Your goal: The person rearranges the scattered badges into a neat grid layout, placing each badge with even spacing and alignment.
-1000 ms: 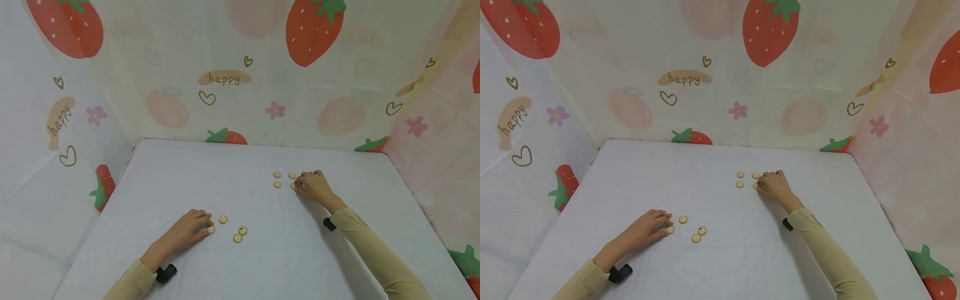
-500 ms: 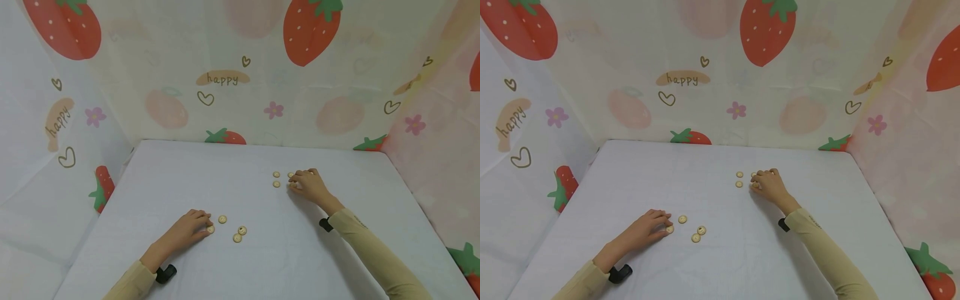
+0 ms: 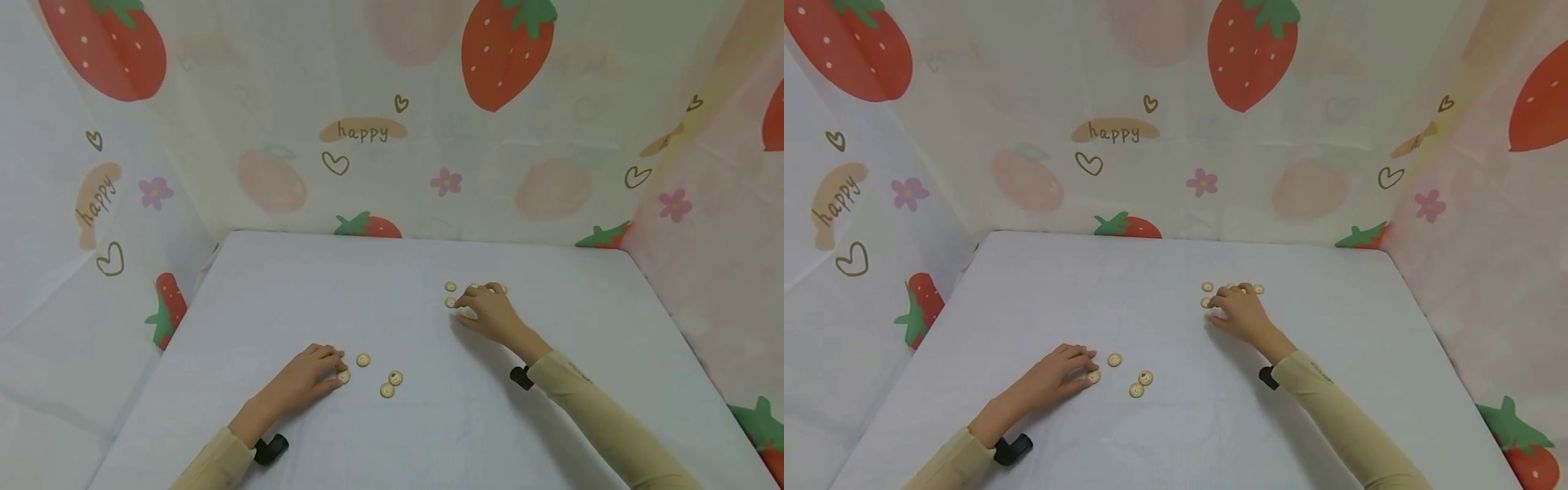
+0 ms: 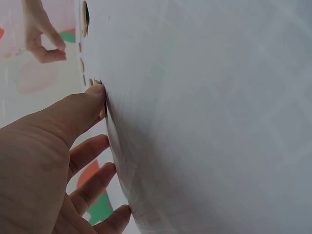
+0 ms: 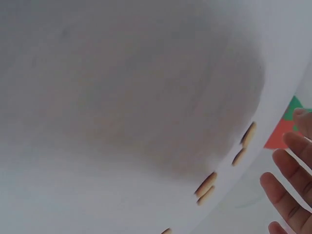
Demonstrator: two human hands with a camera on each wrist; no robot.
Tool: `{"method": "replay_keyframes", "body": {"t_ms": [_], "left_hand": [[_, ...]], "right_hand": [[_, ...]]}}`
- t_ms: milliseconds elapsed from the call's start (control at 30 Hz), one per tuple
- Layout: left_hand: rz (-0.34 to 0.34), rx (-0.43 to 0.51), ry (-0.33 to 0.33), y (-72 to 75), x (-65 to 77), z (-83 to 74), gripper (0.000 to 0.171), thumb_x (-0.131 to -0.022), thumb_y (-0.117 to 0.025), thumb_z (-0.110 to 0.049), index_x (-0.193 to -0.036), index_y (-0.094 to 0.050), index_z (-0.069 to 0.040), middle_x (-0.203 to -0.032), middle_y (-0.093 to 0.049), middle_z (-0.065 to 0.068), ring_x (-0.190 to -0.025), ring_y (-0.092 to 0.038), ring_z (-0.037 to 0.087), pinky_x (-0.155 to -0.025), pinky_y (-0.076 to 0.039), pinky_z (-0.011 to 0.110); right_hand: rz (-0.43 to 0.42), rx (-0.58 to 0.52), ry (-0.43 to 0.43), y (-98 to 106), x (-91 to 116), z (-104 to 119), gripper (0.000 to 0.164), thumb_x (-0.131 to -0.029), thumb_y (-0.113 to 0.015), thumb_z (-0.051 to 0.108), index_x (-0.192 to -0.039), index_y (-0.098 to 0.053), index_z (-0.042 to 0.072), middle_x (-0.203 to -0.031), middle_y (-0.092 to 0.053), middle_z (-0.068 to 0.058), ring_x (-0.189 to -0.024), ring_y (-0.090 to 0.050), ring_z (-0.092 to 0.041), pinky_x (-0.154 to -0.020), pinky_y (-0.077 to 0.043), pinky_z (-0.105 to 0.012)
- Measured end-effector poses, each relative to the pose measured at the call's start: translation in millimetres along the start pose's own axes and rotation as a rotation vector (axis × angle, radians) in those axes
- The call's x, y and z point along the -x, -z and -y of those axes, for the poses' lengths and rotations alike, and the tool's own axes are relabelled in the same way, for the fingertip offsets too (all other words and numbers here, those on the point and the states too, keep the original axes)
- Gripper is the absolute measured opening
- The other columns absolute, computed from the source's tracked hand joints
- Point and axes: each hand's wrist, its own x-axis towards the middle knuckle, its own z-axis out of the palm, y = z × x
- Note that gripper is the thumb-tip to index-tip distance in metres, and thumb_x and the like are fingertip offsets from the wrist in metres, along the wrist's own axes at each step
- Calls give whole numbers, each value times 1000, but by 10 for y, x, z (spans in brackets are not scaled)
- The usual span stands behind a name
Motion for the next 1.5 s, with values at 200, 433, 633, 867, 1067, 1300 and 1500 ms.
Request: {"method": "replay_keyframes", "body": {"t_ms": [200,433,633,867,1067,1300,1500], "left_hand": [[-6,-3,-7,-5,13,10,20,-88,-64,-28,-106,-65,-20,-125,-57,3,-115,-49,22,-93,-44,44],[0,-5,0,-1,13,2,21,-88,-64,-27,-107,-65,-19,-126,-56,4,-114,-49,22,-93,-44,44],[-10,4,0,-15,16,0,20,-87,-65,-27,-106,-65,-19,-125,-57,3,-114,-49,21,-93,-44,43],[-22,-1,-10,-13,20,1,20,-87,-65,-27,-106,-65,-19,-124,-57,3,-114,-49,21,-92,-44,44],[-9,7,1,-9,16,7,20,-88,-63,-29,-106,-65,-20,-125,-57,2,-115,-49,20,-93,-44,43],[-23,-4,-13,-10,19,2,21,-87,-65,-25,-106,-65,-18,-124,-57,5,-114,-49,22,-92,-44,44],[-19,-8,-10,-5,19,-3,20,-87,-65,-25,-106,-65,-17,-124,-57,4,-115,-49,23,-93,-43,45]], "right_hand": [[1,-7,45,-44,-1,146,18,-80,-72,29,-94,-72,18,-93,-66,3,-89,-61,-16,-95,-36,-46],[13,-14,115,-77,4,339,16,-80,-72,28,-93,-72,20,-92,-63,6,-86,-61,-16,-95,-36,-44],[38,-46,168,-87,16,491,15,-80,-72,27,-93,-71,20,-91,-63,7,-87,-61,-14,-95,-37,-45],[58,-70,208,-110,30,631,14,-80,-71,28,-93,-71,21,-92,-63,9,-89,-60,-13,-96,-35,-44],[80,-88,256,-124,25,747,15,-81,-71,31,-93,-71,23,-92,-63,10,-91,-59,-12,-95,-35,-40],[123,-117,302,-155,45,869,17,-82,-69,32,-97,-70,23,-94,-64,10,-91,-59,-10,-98,-33,-39],[147,-117,336,-177,61,941,21,-84,-67,35,-101,-70,24,-96,-64,10,-93,-58,-9,-99,-33,-38]]}}
